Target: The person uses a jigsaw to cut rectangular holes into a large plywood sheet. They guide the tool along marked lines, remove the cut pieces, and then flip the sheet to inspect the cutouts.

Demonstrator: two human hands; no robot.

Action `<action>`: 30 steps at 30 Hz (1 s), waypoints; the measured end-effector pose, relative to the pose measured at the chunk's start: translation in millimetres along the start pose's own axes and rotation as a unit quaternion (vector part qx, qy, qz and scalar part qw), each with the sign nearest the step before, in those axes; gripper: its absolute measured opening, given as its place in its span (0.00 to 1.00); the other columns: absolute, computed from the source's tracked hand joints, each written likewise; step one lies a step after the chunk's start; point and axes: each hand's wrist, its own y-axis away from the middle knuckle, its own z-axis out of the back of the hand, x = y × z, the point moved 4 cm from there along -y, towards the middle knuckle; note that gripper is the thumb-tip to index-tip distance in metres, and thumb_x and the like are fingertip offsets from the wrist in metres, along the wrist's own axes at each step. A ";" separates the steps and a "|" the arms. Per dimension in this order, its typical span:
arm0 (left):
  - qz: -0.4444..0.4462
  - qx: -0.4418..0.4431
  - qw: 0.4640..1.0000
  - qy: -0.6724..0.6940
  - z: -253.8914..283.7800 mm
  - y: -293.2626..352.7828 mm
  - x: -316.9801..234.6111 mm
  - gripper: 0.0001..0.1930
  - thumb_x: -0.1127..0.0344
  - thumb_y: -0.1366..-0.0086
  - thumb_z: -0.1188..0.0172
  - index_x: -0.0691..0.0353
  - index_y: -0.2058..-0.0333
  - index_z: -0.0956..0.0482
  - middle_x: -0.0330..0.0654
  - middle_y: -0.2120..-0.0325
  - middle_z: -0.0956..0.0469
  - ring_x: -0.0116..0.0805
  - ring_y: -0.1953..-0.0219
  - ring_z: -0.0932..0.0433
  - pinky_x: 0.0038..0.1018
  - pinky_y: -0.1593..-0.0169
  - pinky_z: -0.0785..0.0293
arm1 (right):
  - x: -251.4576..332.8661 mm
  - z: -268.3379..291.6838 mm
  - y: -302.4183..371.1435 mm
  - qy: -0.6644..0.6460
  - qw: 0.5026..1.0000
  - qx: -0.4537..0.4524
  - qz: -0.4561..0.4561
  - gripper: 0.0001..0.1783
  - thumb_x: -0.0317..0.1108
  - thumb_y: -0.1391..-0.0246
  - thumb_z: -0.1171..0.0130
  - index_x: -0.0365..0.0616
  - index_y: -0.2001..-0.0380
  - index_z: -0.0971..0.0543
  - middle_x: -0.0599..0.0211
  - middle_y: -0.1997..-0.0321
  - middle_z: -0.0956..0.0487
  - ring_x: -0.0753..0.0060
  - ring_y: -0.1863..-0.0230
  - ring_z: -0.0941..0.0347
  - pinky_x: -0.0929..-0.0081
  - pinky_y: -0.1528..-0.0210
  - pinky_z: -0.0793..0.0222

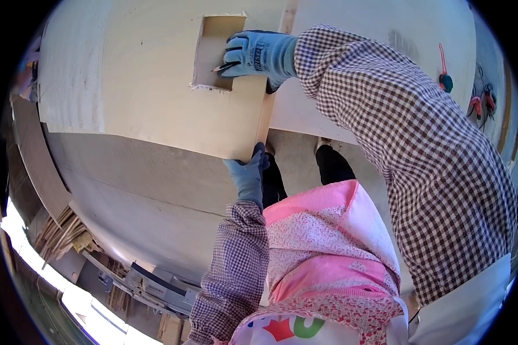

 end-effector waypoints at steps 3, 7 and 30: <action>-0.010 0.080 0.997 -0.007 12.8 -9.2 7.7 0.26 0.69 0.47 0.40 0.62 0.54 0.46 0.46 0.68 0.28 0.35 0.72 0.24 0.28 0.71 0.24 | 0.3 -3.3 -2.3 0.005 1.000 -0.011 -0.007 0.51 0.54 0.75 0.33 0.58 0.43 0.43 0.73 0.52 0.36 0.66 0.46 0.45 0.68 0.35 0.60; 0.075 0.119 0.989 0.035 16.1 -15.8 -2.8 0.30 0.44 0.44 0.49 0.65 0.53 0.40 0.46 0.68 0.29 0.39 0.69 0.24 0.33 0.67 0.23 | 0.5 -13.7 -3.9 0.001 0.998 -0.052 -0.018 0.53 0.50 0.79 0.32 0.56 0.43 0.42 0.73 0.55 0.34 0.68 0.47 0.42 0.67 0.35 0.62; 0.210 0.108 0.967 -0.096 -6.1 0.1 -18.4 0.31 0.41 0.41 0.58 0.70 0.57 0.37 0.56 0.74 0.25 0.46 0.75 0.23 0.37 0.71 0.22 | 2.4 -23.6 39.5 -0.199 0.545 -0.368 -0.727 0.33 0.48 0.55 0.46 0.37 0.50 0.37 0.51 0.49 0.35 0.51 0.49 0.40 0.59 0.49 0.43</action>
